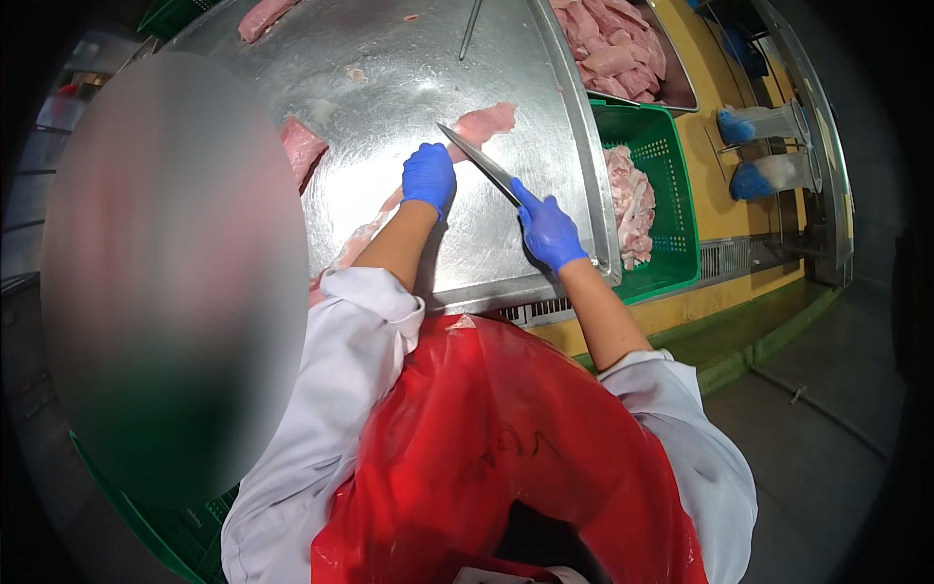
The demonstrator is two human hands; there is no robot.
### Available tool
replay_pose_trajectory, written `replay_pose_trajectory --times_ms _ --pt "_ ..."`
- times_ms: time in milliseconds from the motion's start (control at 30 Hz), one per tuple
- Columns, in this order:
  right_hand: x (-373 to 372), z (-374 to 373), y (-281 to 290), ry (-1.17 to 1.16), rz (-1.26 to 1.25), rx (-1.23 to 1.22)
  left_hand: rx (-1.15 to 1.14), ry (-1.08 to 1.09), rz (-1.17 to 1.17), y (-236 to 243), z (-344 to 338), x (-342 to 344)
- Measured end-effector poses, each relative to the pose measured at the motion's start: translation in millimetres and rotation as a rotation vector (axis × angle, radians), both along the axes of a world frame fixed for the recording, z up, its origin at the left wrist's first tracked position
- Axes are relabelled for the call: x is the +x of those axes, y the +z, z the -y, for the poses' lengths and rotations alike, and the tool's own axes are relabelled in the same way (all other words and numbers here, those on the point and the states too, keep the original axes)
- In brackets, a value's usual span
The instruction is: The person uses a knife to trim fat and cut large pieces of raw meat on a stainless steel table. Trimmed fat is placed into a green basket while the trimmed meat is set aside on the table.
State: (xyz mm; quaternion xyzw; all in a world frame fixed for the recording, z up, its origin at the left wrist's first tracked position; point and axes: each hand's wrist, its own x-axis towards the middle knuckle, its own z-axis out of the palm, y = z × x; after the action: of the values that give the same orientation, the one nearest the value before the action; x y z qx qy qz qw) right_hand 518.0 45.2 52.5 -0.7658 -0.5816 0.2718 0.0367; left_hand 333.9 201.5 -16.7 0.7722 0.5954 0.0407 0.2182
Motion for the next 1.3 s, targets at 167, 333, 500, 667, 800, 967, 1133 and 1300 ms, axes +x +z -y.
replay_pose_trajectory --times_ms 167,333,500,667,800,967,1133,1300 --pt "10 24 -8 -0.03 -0.005 0.011 0.164 -0.141 -0.119 23 24 -6" --pt "12 20 -9 -0.002 -0.002 0.001 0.011 -0.086 -0.014 19 31 -4" --pt "7 4 -18 0.001 -0.005 0.062 -0.178 -0.113 0.098 31 48 4" --pt "-14 -53 -30 0.051 0.015 0.12 -0.156 -0.237 0.033 33 62 1" --pt "-8 -64 -24 0.13 -0.001 0.106 -0.075 -0.161 -0.007 29 39 -46" --pt "54 -32 -41 -0.114 -0.111 0.129 -0.177 0.117 -0.097 38 2 -142" --pt "110 -36 -60 0.034 -0.045 0.28 0.012 0.087 0.095 24 -1 -233" --pt "28 -24 11 -0.201 -0.495 0.036 -0.393 0.307 1.03 148 -6 -164"
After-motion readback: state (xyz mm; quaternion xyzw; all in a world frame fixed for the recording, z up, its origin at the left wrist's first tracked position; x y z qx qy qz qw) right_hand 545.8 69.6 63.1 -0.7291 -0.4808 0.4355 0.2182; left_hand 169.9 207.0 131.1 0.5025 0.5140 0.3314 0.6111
